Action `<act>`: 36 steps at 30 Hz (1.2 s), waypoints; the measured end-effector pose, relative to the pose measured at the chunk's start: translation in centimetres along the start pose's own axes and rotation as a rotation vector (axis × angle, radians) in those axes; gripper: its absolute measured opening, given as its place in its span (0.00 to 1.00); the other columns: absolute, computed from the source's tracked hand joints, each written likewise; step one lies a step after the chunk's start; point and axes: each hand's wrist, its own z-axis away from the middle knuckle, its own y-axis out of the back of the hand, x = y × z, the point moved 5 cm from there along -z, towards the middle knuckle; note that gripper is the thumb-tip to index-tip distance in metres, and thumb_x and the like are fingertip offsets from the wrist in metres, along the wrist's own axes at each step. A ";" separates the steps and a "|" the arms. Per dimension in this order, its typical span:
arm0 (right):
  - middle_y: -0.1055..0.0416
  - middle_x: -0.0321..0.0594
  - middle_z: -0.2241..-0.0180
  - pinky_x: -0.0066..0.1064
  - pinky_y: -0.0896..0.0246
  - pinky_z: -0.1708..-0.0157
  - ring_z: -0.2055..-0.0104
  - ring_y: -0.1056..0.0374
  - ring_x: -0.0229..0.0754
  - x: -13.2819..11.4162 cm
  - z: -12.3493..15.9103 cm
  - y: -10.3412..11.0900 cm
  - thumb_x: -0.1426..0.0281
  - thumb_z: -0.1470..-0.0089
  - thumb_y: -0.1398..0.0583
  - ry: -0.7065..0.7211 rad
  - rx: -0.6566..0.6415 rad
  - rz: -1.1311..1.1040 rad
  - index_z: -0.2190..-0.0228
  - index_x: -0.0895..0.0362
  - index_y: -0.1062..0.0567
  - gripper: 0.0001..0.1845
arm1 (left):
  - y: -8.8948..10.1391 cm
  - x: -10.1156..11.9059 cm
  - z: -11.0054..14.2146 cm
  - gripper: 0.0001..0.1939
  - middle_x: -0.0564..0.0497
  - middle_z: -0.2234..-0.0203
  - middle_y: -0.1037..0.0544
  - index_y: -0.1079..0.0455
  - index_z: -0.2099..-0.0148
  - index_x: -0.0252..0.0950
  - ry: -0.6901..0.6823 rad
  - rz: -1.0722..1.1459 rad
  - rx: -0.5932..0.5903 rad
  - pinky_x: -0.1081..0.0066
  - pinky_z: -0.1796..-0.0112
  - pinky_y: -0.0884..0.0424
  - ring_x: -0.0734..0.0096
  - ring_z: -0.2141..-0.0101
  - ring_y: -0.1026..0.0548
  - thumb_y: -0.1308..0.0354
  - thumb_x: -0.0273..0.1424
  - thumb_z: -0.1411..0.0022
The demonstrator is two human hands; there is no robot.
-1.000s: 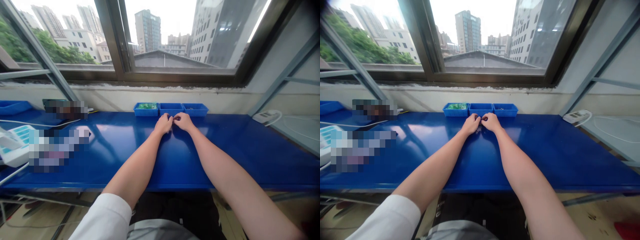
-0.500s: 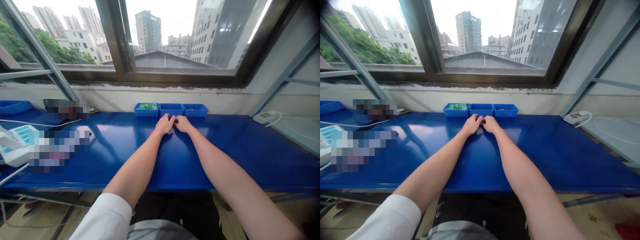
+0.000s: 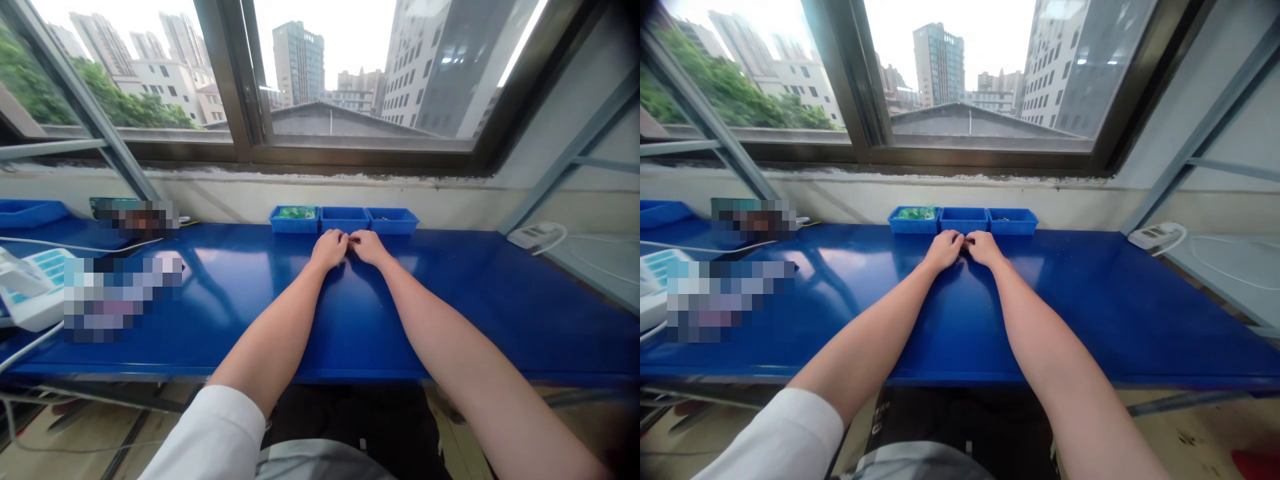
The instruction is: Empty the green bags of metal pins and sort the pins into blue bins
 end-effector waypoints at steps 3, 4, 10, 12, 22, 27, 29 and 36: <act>0.25 0.40 0.71 0.29 0.43 0.66 0.69 0.33 0.40 0.2 -0.1 0.1 0.70 0.47 0.45 -0.043 0.036 0.003 0.74 0.57 0.23 0.11 | 0.2 0.2 0.0 0.15 0.45 0.60 0.24 0.28 0.58 0.36 -0.025 0.003 0.032 0.67 0.52 0.35 0.65 0.57 0.28 0.55 0.32 0.35; 0.26 0.40 0.73 0.29 0.43 0.67 0.70 0.34 0.40 0.3 -0.2 0.1 0.68 0.46 0.46 -0.054 0.047 0.009 0.75 0.57 0.24 0.13 | 0.3 0.2 0.0 0.14 0.46 0.60 0.24 0.28 0.57 0.36 -0.035 0.009 0.045 0.68 0.52 0.35 0.65 0.57 0.28 0.55 0.30 0.36; 0.28 0.41 0.76 0.30 0.46 0.69 0.72 0.35 0.40 0.4 -0.2 0.5 0.62 0.42 0.50 -0.107 0.107 0.010 0.79 0.56 0.29 0.19 | 0.6 0.3 0.0 0.14 0.46 0.57 0.24 0.29 0.54 0.36 -0.073 0.037 0.093 0.70 0.51 0.35 0.66 0.56 0.28 0.54 0.27 0.37; 0.28 0.41 0.76 0.30 0.46 0.69 0.72 0.34 0.40 0.4 -0.2 0.7 0.62 0.42 0.50 -0.121 0.123 -0.012 0.80 0.56 0.29 0.20 | 0.5 0.3 0.0 0.13 0.47 0.59 0.23 0.28 0.56 0.37 -0.074 0.032 0.079 0.70 0.53 0.34 0.66 0.57 0.27 0.53 0.28 0.36; 0.29 0.37 0.78 0.29 0.41 0.73 0.75 0.34 0.38 1.1 0.1 0.9 0.64 0.60 0.38 -0.211 0.177 -0.638 0.75 0.58 0.27 0.10 | 0.2 -0.1 0.0 0.14 0.46 0.64 0.24 0.28 0.60 0.38 0.004 -0.051 0.031 0.68 0.58 0.34 0.66 0.61 0.27 0.56 0.32 0.34; 0.26 0.39 0.78 0.27 0.48 0.79 0.77 0.36 0.36 1.7 0.2 1.1 0.64 0.60 0.39 -0.265 0.188 -0.793 0.77 0.58 0.24 0.10 | 0.0 0.0 -0.1 0.15 0.46 0.64 0.24 0.28 0.60 0.38 -0.037 -0.052 0.022 0.68 0.57 0.34 0.65 0.61 0.27 0.56 0.33 0.34; 0.26 0.39 0.78 0.27 0.49 0.80 0.78 0.36 0.36 1.8 0.2 1.2 0.64 0.60 0.39 -0.267 0.209 -0.832 0.78 0.59 0.24 0.10 | 0.1 0.0 -0.1 0.14 0.45 0.62 0.24 0.29 0.57 0.37 -0.041 -0.039 0.030 0.67 0.56 0.34 0.64 0.60 0.27 0.56 0.33 0.34; 0.24 0.39 0.72 0.33 0.36 0.64 0.67 0.30 0.42 3.0 0.1 3.0 0.68 0.62 0.40 -0.222 0.463 -0.708 0.72 0.57 0.23 0.11 | 0.5 -0.3 0.1 0.17 0.40 0.50 0.29 0.36 0.46 0.33 0.072 -0.014 0.068 0.65 0.50 0.36 0.60 0.50 0.30 0.54 0.32 0.35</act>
